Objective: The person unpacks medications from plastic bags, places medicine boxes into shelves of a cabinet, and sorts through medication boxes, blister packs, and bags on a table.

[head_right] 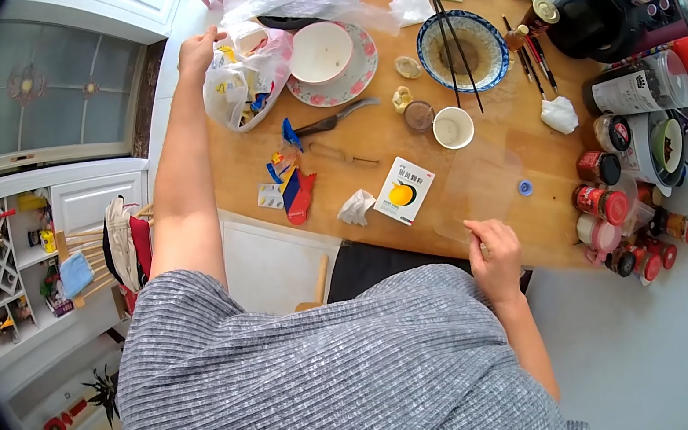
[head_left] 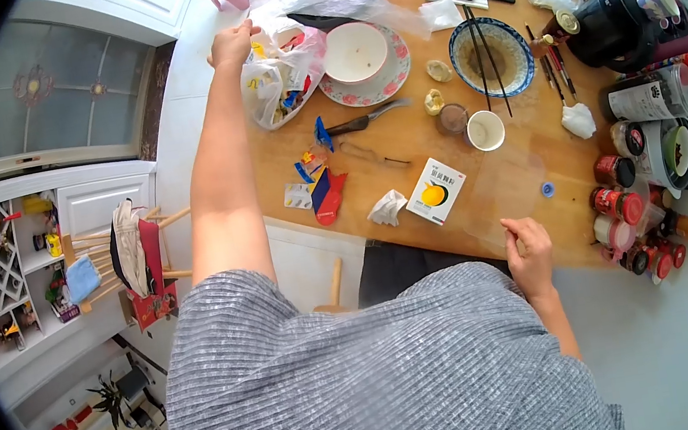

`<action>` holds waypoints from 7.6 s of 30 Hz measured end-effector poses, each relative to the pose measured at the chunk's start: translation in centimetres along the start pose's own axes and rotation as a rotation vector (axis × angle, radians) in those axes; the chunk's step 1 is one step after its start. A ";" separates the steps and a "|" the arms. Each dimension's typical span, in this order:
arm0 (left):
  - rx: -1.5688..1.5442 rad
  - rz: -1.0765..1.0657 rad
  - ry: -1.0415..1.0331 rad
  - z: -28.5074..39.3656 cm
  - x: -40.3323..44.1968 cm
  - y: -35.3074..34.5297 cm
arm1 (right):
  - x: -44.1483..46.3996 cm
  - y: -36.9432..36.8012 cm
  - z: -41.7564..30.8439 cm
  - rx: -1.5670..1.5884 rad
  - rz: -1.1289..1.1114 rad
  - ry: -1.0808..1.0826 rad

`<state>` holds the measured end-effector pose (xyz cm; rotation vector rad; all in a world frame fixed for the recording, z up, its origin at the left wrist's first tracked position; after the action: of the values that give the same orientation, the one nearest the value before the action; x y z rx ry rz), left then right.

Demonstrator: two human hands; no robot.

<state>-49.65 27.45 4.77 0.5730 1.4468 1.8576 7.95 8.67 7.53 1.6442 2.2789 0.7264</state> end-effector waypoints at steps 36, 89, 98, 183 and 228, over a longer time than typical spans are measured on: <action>0.158 -0.210 -0.492 6.4 -39.0 -10.4 | 1.5 -8.5 2.8 -0.377 -0.353 0.136; -0.985 -0.550 0.139 0.4 -42.0 -9.3 | 1.1 -6.3 -0.1 -0.173 -0.366 0.005; -1.052 -0.417 0.474 -3.5 -46.8 -6.3 | -0.3 -9.5 -0.9 0.031 -0.518 0.130; -0.141 0.270 -0.686 -4.9 -12.6 9.0 | 31.8 -40.3 -16.1 -0.324 -0.195 0.456; 0.189 -0.242 -0.358 -14.9 -28.0 -1.0 | 5.8 -27.8 -8.2 -0.058 -0.329 0.176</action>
<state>-41.67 -3.17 1.82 0.7435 1.3873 1.3601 -20.58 5.26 0.49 1.1782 2.5362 0.8721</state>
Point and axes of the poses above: each hand's wrist, its own x-axis towards the middle knuckle, its own y-axis out of the back of the hand, z = x × y, the point moved 7 cm from there along x, towards the middle knuckle, and after that the axes turned 14 degrees about x, right-handed, at the moved point
